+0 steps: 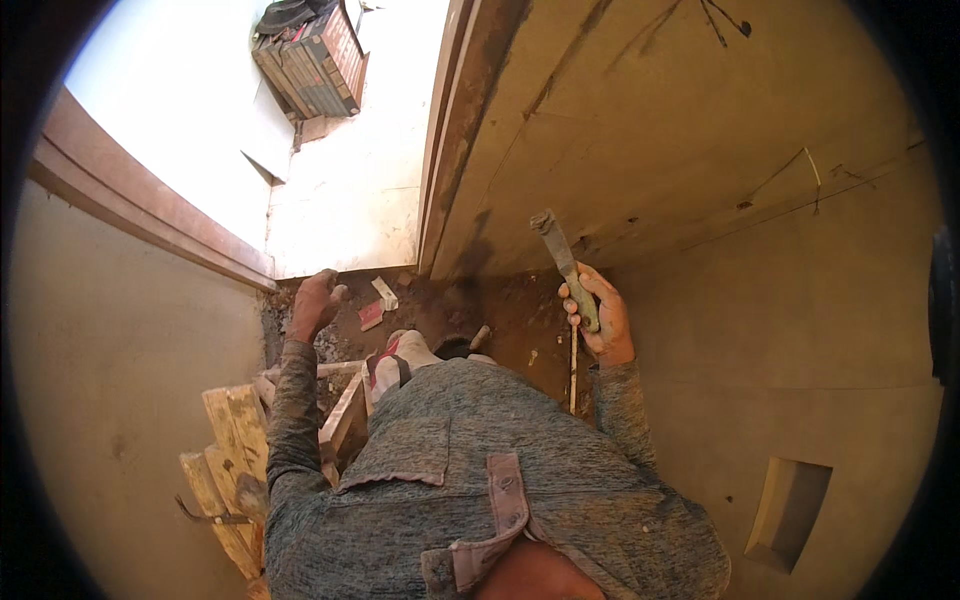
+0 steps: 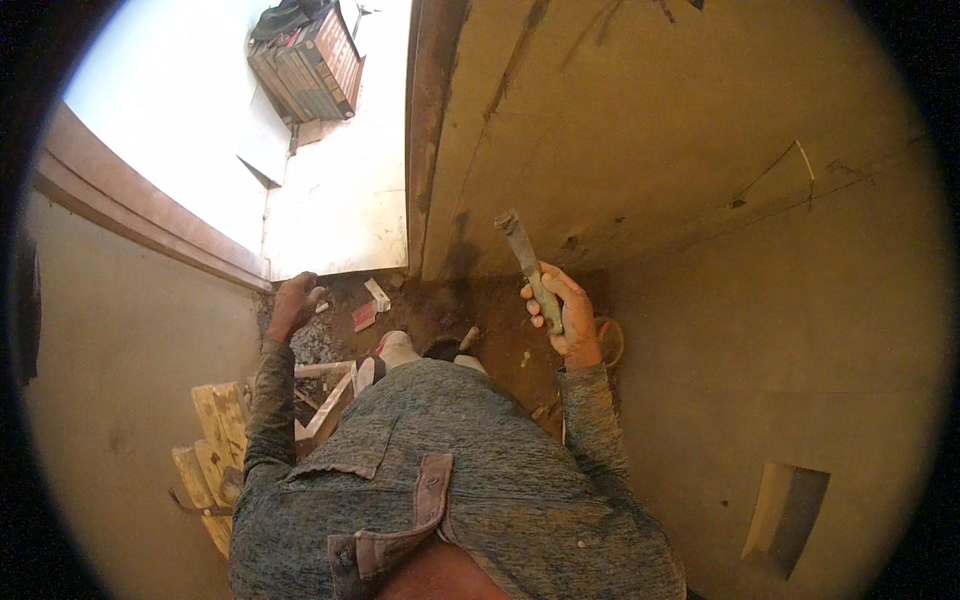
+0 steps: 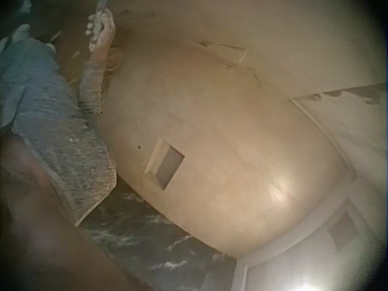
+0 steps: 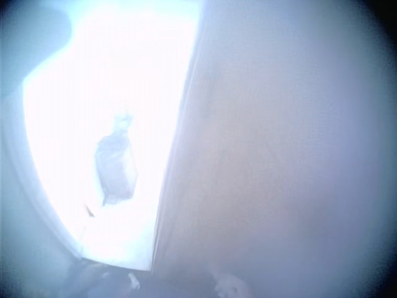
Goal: The person applies mortar to a wooden beam and the edge of a wall using a trowel and a putty knife, then uses a hammer to tap the beam.
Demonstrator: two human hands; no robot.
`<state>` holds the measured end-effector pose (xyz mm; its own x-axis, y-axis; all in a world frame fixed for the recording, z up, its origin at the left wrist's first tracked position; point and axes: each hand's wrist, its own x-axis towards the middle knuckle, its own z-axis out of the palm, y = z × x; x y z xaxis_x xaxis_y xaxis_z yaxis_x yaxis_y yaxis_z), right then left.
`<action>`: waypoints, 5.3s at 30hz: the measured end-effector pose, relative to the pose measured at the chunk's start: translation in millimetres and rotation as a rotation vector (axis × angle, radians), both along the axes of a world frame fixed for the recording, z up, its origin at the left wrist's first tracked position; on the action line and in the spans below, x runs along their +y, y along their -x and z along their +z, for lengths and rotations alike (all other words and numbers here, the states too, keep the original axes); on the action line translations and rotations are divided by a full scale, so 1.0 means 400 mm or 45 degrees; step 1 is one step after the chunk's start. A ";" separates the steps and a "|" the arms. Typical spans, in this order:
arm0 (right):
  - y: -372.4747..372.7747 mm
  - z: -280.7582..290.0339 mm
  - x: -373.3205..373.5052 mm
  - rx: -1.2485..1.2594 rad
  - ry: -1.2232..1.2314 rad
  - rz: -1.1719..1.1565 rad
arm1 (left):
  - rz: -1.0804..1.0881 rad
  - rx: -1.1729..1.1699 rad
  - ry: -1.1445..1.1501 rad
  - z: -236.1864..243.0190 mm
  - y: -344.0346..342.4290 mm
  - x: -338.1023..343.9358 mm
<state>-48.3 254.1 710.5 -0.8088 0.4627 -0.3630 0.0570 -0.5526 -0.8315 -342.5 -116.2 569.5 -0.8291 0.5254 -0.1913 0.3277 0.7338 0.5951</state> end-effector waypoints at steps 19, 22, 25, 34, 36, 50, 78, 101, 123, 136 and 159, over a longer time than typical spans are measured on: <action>-0.252 -0.241 -0.016 -0.143 0.302 0.221 | 0.229 -0.179 -0.238 -0.206 -0.496 -0.062; -0.269 -0.278 -0.027 -0.185 0.324 0.213 | 0.213 -0.453 -0.125 -0.256 -0.587 -0.043; -0.287 -0.348 -0.029 -0.262 0.363 0.220 | 0.103 -0.542 -0.023 -0.414 -0.685 -0.046; -0.335 -0.589 -0.097 -0.566 0.343 0.160 | -0.257 -0.935 0.312 -0.987 -1.063 -0.154; -0.358 -0.737 -0.088 -0.660 0.296 0.246 | -0.242 -0.989 0.716 -1.109 -1.174 -0.175; -0.486 -1.744 -0.050 -1.018 -1.539 1.217 | 0.329 -0.910 0.959 -0.898 -1.132 -0.045; -0.565 -2.072 0.044 -1.070 0.118 0.650 | 0.427 -0.907 0.996 -0.890 -1.165 -0.038; 0.229 -0.750 -0.157 -0.160 -1.462 -0.112 | 0.273 -0.954 0.962 -0.993 -1.148 -0.130; 0.492 -0.294 -0.199 -0.181 -1.945 -0.626 | 0.543 -0.957 1.020 -1.047 -1.073 -0.119; 0.429 -0.585 -0.222 -0.349 -1.931 -0.374 | 0.557 -0.988 1.035 -1.038 -1.073 -0.127; 0.478 -0.708 -0.234 -0.268 -2.015 -0.537 | 0.632 -0.838 1.059 -1.072 -1.114 -0.133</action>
<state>-239.6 160.6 427.4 -0.5386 0.6178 0.5729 0.3098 0.7775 -0.5473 103.0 -169.4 140.8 -0.5209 -0.3172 -0.7925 -0.2965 0.9378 -0.1805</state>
